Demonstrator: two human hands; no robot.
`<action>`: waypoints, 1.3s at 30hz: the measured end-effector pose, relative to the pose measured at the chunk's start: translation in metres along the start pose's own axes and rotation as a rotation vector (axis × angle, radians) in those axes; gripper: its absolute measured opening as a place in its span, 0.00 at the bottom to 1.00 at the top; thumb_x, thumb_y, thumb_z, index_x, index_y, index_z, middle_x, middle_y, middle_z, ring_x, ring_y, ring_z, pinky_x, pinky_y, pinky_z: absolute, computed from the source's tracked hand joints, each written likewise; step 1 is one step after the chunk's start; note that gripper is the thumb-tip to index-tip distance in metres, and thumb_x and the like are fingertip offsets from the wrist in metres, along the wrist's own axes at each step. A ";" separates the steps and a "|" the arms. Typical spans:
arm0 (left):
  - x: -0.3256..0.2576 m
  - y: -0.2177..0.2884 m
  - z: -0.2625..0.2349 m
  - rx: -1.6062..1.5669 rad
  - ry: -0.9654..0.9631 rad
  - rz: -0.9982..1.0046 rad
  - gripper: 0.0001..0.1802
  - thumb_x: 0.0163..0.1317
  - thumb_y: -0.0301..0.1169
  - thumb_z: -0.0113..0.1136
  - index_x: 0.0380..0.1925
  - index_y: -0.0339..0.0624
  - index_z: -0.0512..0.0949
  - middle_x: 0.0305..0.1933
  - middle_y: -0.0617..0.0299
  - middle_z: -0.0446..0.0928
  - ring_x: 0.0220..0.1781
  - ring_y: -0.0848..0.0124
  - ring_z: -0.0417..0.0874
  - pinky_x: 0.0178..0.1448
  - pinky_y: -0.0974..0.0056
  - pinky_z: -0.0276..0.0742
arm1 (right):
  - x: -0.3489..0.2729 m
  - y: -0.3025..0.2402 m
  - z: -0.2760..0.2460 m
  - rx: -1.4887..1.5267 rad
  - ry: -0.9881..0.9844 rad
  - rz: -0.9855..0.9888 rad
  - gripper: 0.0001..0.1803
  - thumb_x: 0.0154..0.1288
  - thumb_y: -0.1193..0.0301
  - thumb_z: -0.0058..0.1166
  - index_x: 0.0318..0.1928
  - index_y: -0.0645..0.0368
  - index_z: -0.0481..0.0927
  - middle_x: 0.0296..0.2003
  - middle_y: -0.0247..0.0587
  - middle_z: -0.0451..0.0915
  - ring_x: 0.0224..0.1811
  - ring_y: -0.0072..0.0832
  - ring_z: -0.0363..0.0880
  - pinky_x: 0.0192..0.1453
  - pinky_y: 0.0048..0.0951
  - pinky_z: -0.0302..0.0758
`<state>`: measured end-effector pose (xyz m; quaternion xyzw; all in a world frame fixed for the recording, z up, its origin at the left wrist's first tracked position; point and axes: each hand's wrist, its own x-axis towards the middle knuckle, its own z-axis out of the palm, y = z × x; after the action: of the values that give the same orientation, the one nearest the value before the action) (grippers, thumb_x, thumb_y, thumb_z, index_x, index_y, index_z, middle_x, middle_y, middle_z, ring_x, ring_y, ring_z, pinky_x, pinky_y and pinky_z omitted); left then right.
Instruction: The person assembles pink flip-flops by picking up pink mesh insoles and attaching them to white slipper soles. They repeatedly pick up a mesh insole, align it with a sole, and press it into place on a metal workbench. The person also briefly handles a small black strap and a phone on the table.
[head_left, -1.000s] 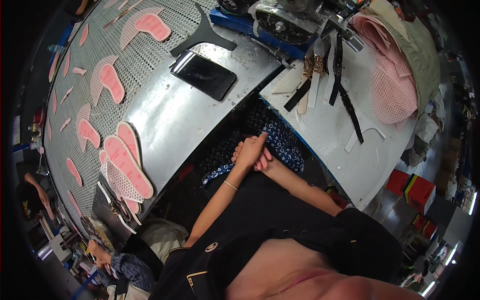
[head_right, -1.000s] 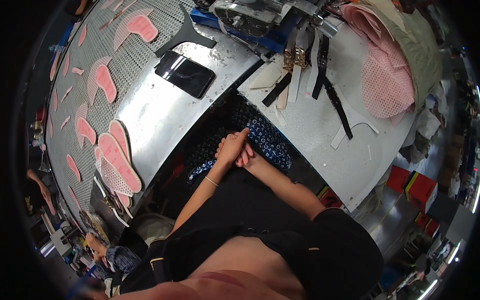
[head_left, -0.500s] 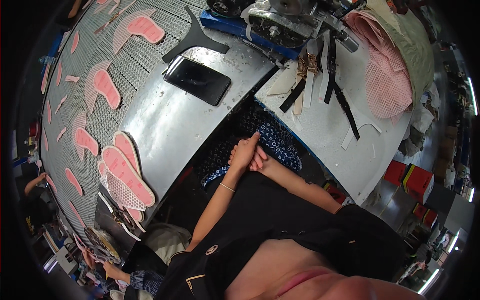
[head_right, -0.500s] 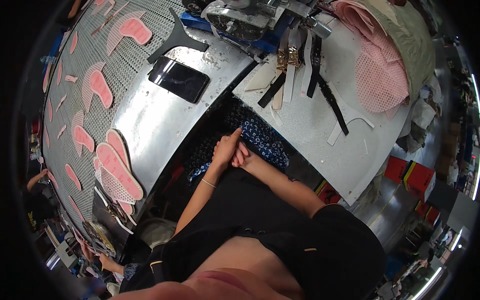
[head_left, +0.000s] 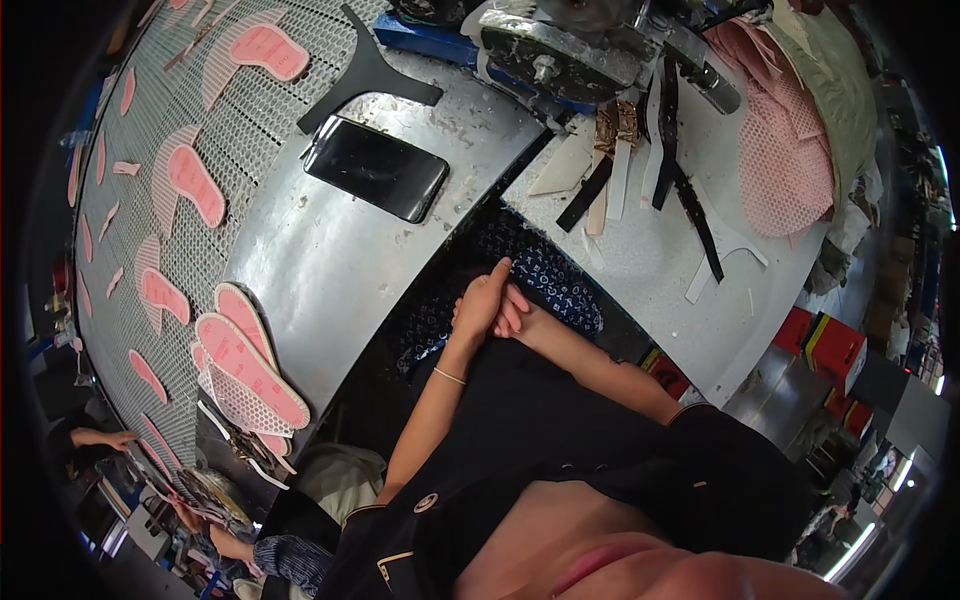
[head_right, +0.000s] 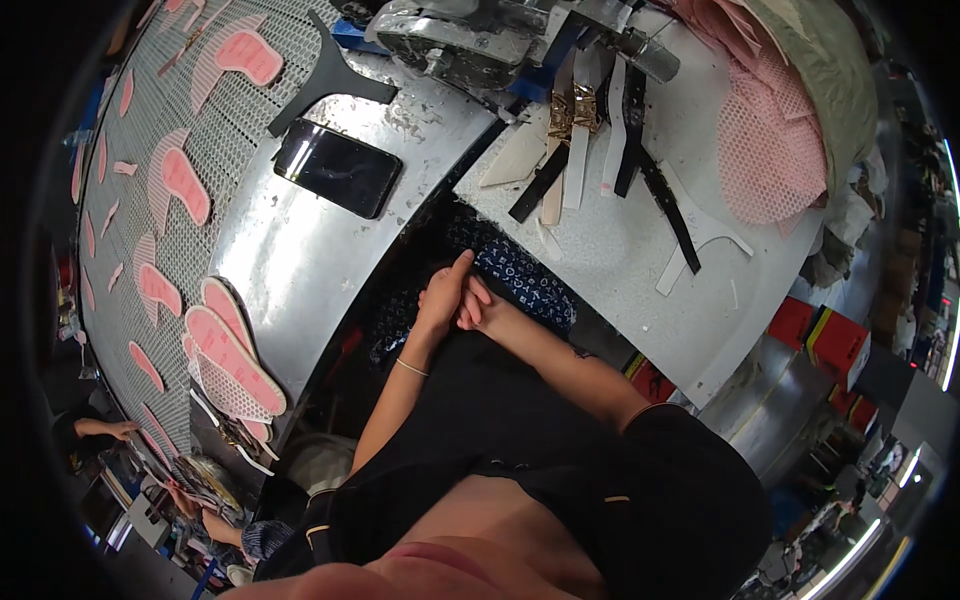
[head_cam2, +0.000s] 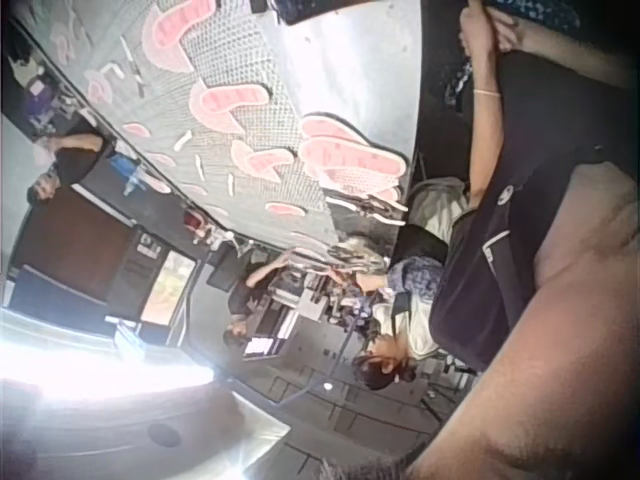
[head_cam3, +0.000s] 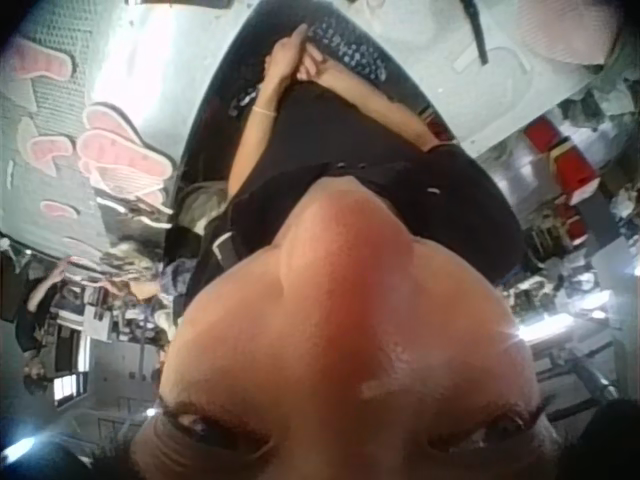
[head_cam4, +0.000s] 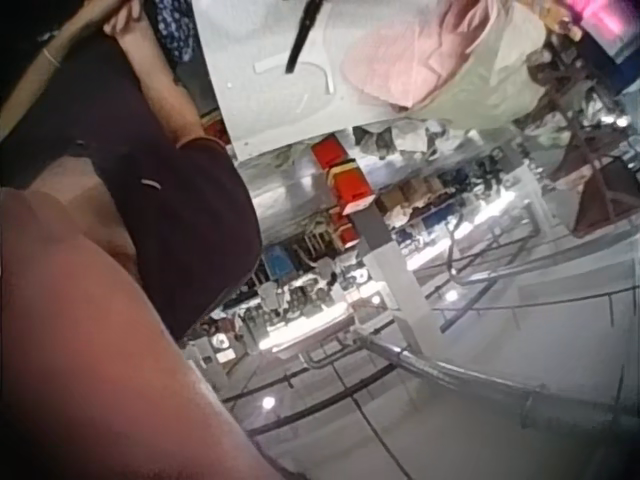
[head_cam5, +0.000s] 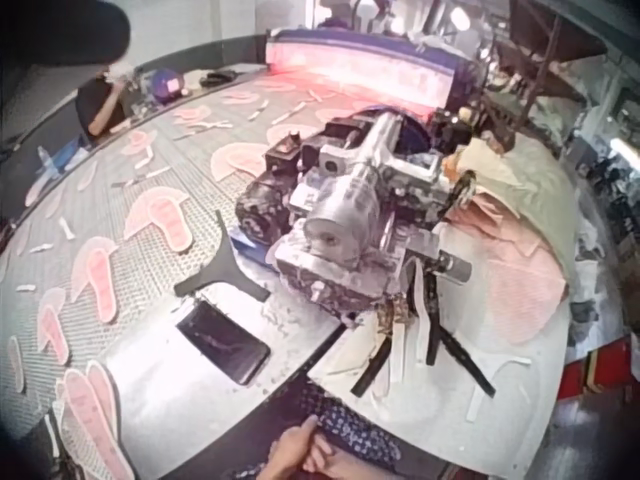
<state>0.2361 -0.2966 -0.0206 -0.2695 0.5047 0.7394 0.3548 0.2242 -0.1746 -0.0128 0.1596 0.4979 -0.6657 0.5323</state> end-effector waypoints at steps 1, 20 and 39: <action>0.001 0.003 0.000 -0.016 -0.016 -0.004 0.40 0.70 0.55 0.34 0.16 0.31 0.78 0.10 0.52 0.74 0.03 0.70 0.66 0.08 0.72 0.62 | -0.003 -0.002 0.000 -0.096 0.010 0.005 0.15 0.69 0.73 0.45 0.54 0.62 0.68 0.31 0.37 0.74 0.34 0.21 0.74 0.42 0.22 0.73; 0.011 -0.004 -0.038 -0.418 -0.498 0.250 0.29 0.70 0.48 0.43 0.58 0.32 0.65 0.42 0.52 0.76 0.43 0.67 0.78 0.47 0.64 0.74 | -0.150 -0.188 0.031 -0.753 0.678 -1.122 0.05 0.61 0.79 0.56 0.37 0.66 0.82 0.31 0.37 0.81 0.28 0.16 0.75 0.35 0.19 0.72; 0.000 -0.010 -0.030 -0.335 -0.474 0.254 0.27 0.70 0.43 0.46 0.61 0.35 0.62 0.49 0.52 0.74 0.44 0.69 0.79 0.49 0.64 0.77 | -0.107 -0.251 0.079 -0.882 1.135 -1.455 0.03 0.61 0.80 0.59 0.30 0.67 0.80 0.18 0.26 0.72 0.19 0.09 0.65 0.21 0.15 0.61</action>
<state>0.2447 -0.3219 -0.0364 -0.0792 0.3086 0.8929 0.3181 0.0728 -0.1975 0.2267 -0.0995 0.8536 -0.4114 -0.3038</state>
